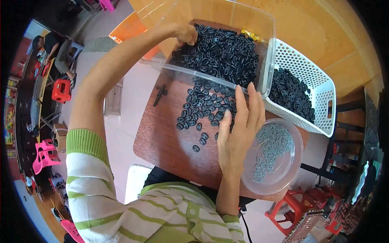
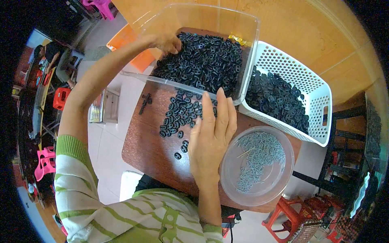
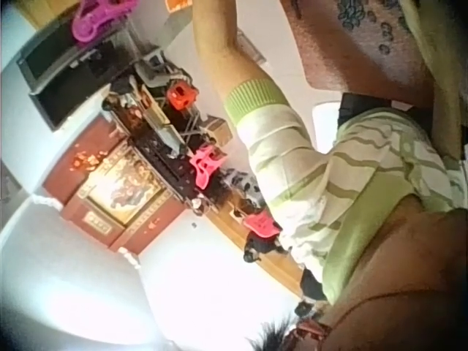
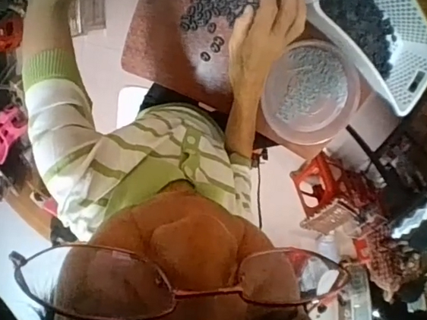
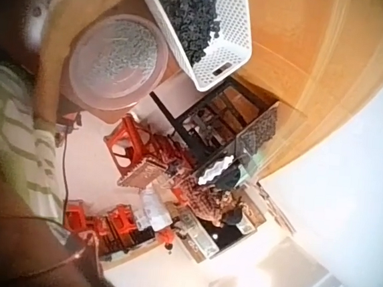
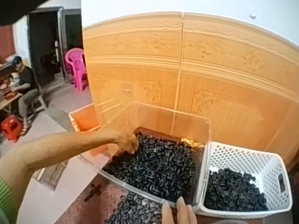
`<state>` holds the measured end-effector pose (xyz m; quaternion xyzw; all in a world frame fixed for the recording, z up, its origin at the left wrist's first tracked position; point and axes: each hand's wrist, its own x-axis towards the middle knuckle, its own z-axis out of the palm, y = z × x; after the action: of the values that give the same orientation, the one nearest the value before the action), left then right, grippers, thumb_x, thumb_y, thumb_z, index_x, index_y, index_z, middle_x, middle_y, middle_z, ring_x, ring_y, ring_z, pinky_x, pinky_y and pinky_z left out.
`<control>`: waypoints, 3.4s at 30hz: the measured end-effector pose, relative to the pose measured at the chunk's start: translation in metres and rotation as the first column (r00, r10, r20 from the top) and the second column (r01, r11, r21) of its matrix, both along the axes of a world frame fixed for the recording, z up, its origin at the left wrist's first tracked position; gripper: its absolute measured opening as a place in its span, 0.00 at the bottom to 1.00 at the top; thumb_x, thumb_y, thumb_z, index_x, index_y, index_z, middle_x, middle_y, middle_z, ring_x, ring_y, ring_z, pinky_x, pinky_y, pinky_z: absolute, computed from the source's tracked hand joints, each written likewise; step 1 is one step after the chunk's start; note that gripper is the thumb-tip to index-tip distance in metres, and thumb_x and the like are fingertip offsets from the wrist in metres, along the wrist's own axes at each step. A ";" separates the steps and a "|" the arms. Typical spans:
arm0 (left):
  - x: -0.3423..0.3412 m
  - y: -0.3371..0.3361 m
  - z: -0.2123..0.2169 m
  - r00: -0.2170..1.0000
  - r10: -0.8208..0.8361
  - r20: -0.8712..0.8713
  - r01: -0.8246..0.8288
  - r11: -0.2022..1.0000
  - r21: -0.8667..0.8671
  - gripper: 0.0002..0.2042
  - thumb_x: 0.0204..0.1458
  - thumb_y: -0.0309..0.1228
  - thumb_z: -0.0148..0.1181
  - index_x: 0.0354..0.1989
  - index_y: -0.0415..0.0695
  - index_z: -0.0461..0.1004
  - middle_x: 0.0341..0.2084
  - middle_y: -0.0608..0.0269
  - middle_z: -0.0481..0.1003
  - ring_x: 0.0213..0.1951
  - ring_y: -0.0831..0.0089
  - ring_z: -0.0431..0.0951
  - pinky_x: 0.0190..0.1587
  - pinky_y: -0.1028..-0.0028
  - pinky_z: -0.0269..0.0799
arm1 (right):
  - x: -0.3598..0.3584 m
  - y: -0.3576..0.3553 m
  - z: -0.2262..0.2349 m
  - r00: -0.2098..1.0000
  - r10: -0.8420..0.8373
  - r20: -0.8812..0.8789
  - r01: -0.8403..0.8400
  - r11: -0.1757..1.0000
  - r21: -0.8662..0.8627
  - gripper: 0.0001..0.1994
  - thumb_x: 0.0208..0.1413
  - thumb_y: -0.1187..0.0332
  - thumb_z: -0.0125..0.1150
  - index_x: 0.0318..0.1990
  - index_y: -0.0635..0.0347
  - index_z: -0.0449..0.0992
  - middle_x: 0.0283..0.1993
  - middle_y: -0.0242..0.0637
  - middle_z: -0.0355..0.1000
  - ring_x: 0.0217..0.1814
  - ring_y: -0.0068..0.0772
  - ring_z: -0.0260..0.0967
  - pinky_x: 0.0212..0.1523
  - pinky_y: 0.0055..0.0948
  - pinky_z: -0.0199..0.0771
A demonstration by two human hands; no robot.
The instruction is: Assembling small black plastic links or rings together by hand.
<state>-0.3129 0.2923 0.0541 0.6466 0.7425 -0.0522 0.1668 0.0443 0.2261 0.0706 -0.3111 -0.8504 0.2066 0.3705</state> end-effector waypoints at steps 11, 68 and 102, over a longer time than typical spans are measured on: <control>-0.036 0.049 -0.018 0.934 0.112 -0.339 -0.037 0.974 0.222 0.08 0.42 0.24 0.56 0.30 0.36 0.79 0.29 0.45 0.78 0.35 0.51 0.79 0.37 0.60 0.75 | -0.002 0.001 -0.014 0.999 -0.003 0.036 0.002 0.999 0.041 0.27 0.49 0.80 0.55 0.60 0.56 0.65 0.66 0.41 0.57 0.70 0.46 0.47 0.67 0.41 0.46; 0.122 0.011 -0.016 0.157 0.683 0.714 0.006 0.722 -0.692 0.13 0.51 0.38 0.63 0.42 0.45 0.76 0.39 0.69 0.76 0.43 0.78 0.74 0.45 0.71 0.73 | 0.002 0.004 -0.019 0.996 0.059 -0.066 -0.062 0.997 -0.046 0.20 0.48 0.80 0.57 0.49 0.52 0.76 0.65 0.38 0.58 0.67 0.46 0.51 0.66 0.40 0.49; 0.129 -0.032 0.073 -0.114 0.328 0.938 -0.242 0.906 -0.346 0.08 0.51 0.29 0.62 0.36 0.46 0.69 0.26 0.71 0.66 0.25 0.80 0.70 0.09 0.88 0.57 | 0.005 -0.007 -0.011 0.981 0.063 -0.186 -0.070 0.997 -0.032 0.20 0.47 0.83 0.56 0.50 0.57 0.75 0.65 0.43 0.57 0.67 0.46 0.52 0.63 0.38 0.55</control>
<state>-0.1842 0.2605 0.1267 0.3031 0.5114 0.4410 0.6724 0.0494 0.2196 0.0592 -0.2689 -0.8182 0.2633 0.4347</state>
